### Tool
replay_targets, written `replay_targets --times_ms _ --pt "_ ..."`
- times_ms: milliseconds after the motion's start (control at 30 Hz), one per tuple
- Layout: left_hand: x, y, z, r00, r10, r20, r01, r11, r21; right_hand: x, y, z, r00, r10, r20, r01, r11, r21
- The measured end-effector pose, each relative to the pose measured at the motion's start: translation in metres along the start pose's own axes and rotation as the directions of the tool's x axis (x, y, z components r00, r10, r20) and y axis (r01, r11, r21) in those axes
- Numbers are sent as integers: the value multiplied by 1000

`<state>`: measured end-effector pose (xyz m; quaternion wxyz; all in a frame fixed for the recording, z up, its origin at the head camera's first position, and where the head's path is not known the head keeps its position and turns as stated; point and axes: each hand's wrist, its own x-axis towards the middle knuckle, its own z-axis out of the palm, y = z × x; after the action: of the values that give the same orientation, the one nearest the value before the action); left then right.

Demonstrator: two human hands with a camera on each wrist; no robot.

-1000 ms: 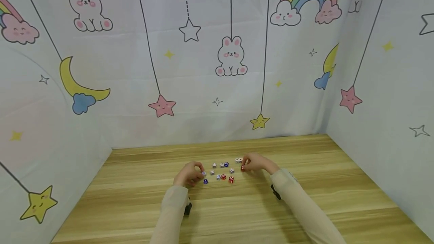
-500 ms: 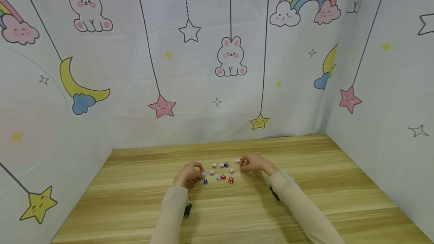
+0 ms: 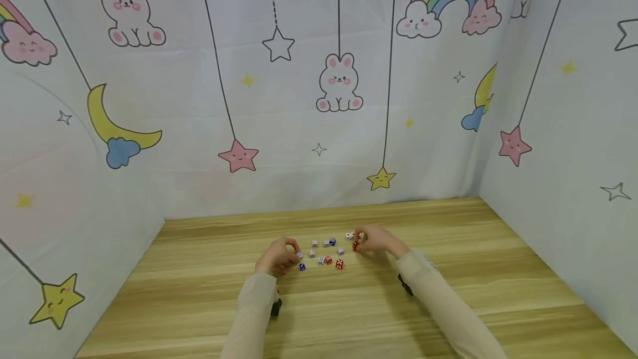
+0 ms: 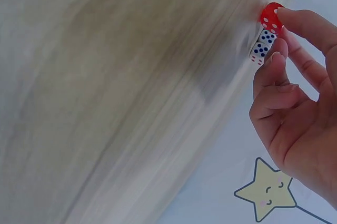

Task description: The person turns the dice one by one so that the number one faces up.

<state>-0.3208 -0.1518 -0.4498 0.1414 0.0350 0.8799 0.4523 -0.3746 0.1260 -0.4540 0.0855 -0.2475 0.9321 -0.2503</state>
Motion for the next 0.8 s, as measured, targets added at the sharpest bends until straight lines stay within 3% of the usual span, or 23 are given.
replay_targets --times_ms 800 --pt "1 -1 1 1000 7 -4 -7 1000 5 -2 12 -2 1000 -13 17 12 1000 16"
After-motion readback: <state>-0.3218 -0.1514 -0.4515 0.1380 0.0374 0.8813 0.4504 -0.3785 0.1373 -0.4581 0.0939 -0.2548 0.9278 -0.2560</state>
